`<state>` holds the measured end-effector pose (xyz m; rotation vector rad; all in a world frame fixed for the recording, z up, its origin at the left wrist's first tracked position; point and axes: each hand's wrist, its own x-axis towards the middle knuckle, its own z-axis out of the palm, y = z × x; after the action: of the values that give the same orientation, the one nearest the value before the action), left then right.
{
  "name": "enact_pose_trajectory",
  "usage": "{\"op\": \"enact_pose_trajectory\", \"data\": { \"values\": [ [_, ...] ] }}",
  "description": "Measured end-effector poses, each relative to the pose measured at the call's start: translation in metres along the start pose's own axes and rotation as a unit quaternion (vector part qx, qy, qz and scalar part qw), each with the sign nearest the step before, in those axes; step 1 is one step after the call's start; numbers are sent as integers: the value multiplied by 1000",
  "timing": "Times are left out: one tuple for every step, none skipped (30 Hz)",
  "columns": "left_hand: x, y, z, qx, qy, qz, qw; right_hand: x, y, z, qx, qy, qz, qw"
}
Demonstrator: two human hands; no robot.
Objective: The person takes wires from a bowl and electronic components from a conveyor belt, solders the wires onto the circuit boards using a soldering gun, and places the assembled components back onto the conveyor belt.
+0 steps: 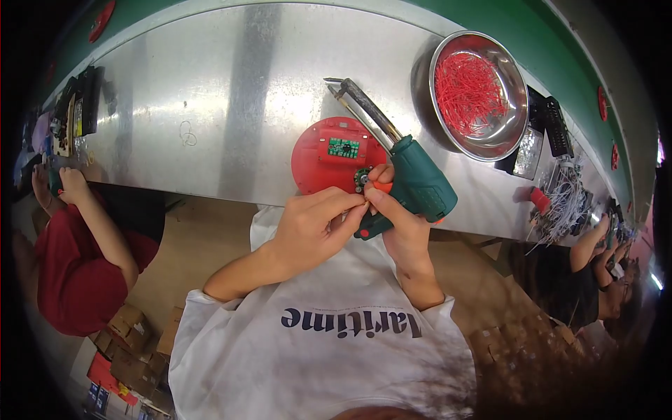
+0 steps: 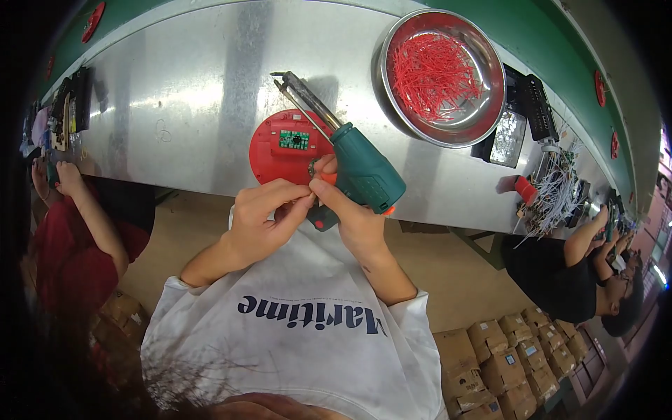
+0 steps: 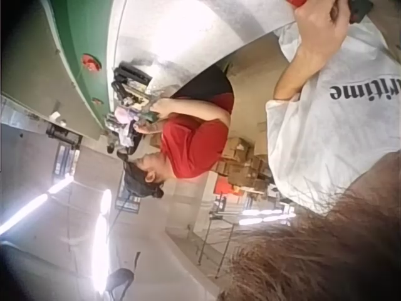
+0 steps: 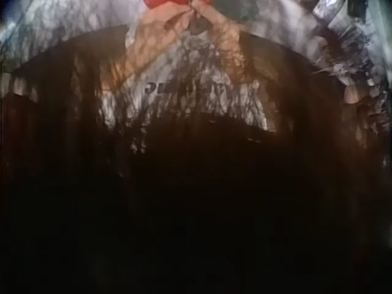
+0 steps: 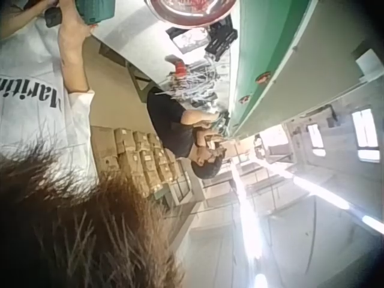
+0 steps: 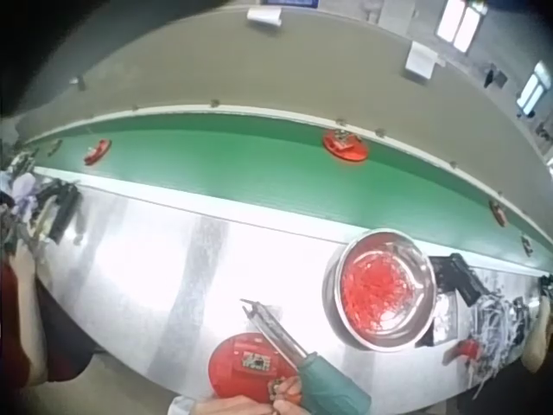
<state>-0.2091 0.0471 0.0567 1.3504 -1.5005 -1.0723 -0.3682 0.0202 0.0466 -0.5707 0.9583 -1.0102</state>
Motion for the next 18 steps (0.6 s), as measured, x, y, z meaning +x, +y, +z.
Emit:
{"op": "enact_pose_trajectory", "data": {
  "values": [
    [0, 1, 0, 1, 0, 0, 1000, 0, 0, 0, 1, 0, 0, 1000],
    [0, 1, 0, -1, 4, -3, 1000, 0, 1, 0, -3, 2, 0, 1000],
    [1, 1, 1, -3, 8, -7, 1000, 0, 2, -1, -6, 5, -1, 1000],
    [0, 1, 2, -2, 8, -7, 1000, 0, 3, 0, -5, 4, -1, 1000],
    [-2, 0, 3, -4, 21, -12, 1000, 0, 4, 1, -3, 17, -7, 1000],
    [-3, 0, 4, -6, 35, -18, 999, -1, 6, 2, -2, 30, -14, 999],
    [-3, 0, 5, -5, 35, -18, 999, -2, 6, 4, -1, 29, -14, 999],
    [-3, 0, 7, 3, 53, -9, 999, -3, 5, 8, 2, 42, -15, 999],
    [-3, 0, 7, 10, 71, 0, 997, -4, 4, 10, 4, 54, -16, 998],
    [-3, 0, 7, 11, 71, 0, 997, -4, 6, 9, 5, 54, -16, 998],
    [-3, -1, 7, 13, 68, 3, 998, -4, 8, 7, 4, 52, -21, 998],
    [-3, -1, 7, 15, 66, 6, 998, -4, 10, 5, 4, 50, -24, 998],
    [-3, -3, 6, 16, 66, 5, 998, -4, 9, 5, 5, 50, -23, 998],
    [-1, -6, 4, 26, 68, 32, 997, -4, 7, 4, 15, 41, -15, 999],
    [-1, -8, 3, 37, 71, 58, 995, -4, 5, 3, 25, 33, -6, 999],
    [-1, -8, 0, 37, 71, 56, 995, -4, 2, 3, 26, 33, -5, 999],
    [-2, -8, -2, 46, 71, 23, 996, -4, -2, 3, 20, 35, -1, 999],
    [-1, -7, -5, 56, 72, -11, 996, -3, -6, 2, 13, 35, 2, 999]
  ]
}}
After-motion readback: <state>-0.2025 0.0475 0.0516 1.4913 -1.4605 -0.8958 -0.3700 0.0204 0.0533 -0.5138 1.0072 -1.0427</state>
